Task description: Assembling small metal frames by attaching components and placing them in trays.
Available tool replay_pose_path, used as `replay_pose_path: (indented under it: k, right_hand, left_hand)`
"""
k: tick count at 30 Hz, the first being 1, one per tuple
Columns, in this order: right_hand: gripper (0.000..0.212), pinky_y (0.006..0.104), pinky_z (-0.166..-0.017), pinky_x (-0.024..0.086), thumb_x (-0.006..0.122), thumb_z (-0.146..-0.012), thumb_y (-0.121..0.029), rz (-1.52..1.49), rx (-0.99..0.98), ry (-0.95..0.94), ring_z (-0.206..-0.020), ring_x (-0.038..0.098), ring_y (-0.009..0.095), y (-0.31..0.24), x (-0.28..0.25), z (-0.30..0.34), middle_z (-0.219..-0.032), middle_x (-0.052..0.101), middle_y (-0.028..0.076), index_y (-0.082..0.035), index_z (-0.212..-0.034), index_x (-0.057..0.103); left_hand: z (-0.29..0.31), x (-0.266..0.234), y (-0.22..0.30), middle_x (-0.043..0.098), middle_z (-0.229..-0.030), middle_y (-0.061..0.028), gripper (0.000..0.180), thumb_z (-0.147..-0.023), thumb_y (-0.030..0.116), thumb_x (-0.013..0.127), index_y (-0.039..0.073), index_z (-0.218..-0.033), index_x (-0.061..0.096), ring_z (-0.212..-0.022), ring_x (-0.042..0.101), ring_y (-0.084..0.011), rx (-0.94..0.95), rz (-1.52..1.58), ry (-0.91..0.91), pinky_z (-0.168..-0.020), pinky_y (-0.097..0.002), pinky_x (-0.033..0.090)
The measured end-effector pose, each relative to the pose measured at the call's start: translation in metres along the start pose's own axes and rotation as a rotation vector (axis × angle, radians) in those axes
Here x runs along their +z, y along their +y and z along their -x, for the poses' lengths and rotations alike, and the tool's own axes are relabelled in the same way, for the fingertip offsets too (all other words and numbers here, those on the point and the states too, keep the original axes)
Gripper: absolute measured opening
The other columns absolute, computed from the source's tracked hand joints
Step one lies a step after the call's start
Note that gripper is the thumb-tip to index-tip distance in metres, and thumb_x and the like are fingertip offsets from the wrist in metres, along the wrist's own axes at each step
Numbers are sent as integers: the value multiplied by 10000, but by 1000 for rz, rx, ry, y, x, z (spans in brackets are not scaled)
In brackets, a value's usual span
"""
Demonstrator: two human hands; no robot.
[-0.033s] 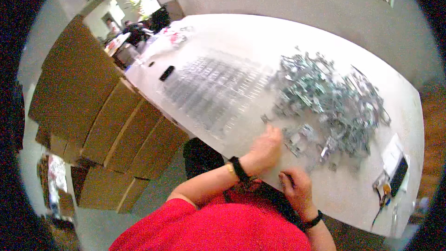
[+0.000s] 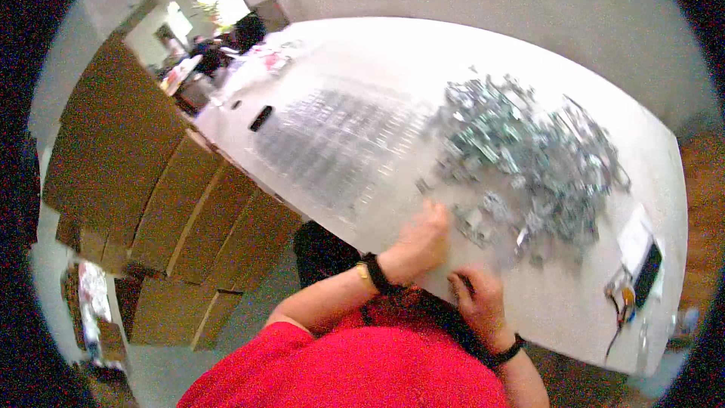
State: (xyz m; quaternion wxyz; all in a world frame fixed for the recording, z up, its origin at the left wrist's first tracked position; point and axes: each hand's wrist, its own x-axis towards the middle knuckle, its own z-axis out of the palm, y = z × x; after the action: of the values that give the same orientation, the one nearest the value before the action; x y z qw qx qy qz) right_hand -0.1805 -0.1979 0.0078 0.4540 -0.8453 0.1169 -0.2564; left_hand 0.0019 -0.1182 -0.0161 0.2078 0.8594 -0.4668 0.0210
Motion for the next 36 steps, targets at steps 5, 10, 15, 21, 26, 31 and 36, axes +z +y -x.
replay_pose_path:
  k: [5,10,15,21,26,31,36]
  right_hand:
    - [89,409,-679,520,752,-924,-81,-22,-44,-55,-776,669,333,1,7,-8,-888,692,151,-27,-967,697]
    - [89,407,-686,524,759,-920,-74,-34,2,-24,-780,668,331,0,-1,-3,-891,694,141,-30,-966,696]
    - [90,389,-708,537,760,-916,-51,-30,120,-60,-809,679,319,-13,-10,3,-924,705,134,-33,-981,700]
    - [95,376,-744,550,747,-928,-46,85,67,-33,-848,694,306,-10,-18,-2,-960,709,139,-34,-1014,708]
    - [117,367,-758,552,743,-919,-19,43,211,-58,-856,698,293,-7,-17,-6,-971,715,131,-36,-1033,722]
    - [118,361,-747,551,750,-918,-27,95,120,-31,-852,698,282,-2,-14,0,-953,713,125,-40,-1032,721]
    - [118,360,-741,552,758,-920,-42,127,116,-18,-842,697,280,-1,-11,-1,-939,710,118,-41,-1030,716]
  left_hand:
    - [41,-58,-4,610,-1121,-292,399,-851,133,673,-24,-1199,560,-959,673,-479,-131,145,-232,-800,-563,560]
    - [53,-74,5,616,-1155,-256,458,-848,121,719,-19,-1257,570,-1053,628,-446,12,162,-45,-902,-514,528]
    - [61,-63,-6,606,-1232,-259,523,-852,110,731,-23,-1327,560,-1105,603,-445,99,137,-75,-959,-502,511]
    - [71,-54,-13,602,-1253,-253,537,-854,76,763,-17,-1340,553,-1136,606,-419,42,352,45,-964,-472,526]
    - [73,-45,-31,619,-1226,-224,485,-815,13,781,2,-1268,607,-1075,628,-390,66,463,108,-908,-439,549]
    - [75,-43,-38,634,-1199,-208,411,-813,-51,716,6,-1211,636,-1042,644,-372,82,573,134,-897,-415,552]
    - [75,-44,-40,640,-1191,-201,395,-807,-124,615,2,-1181,634,-1047,650,-360,-17,678,133,-900,-397,548]
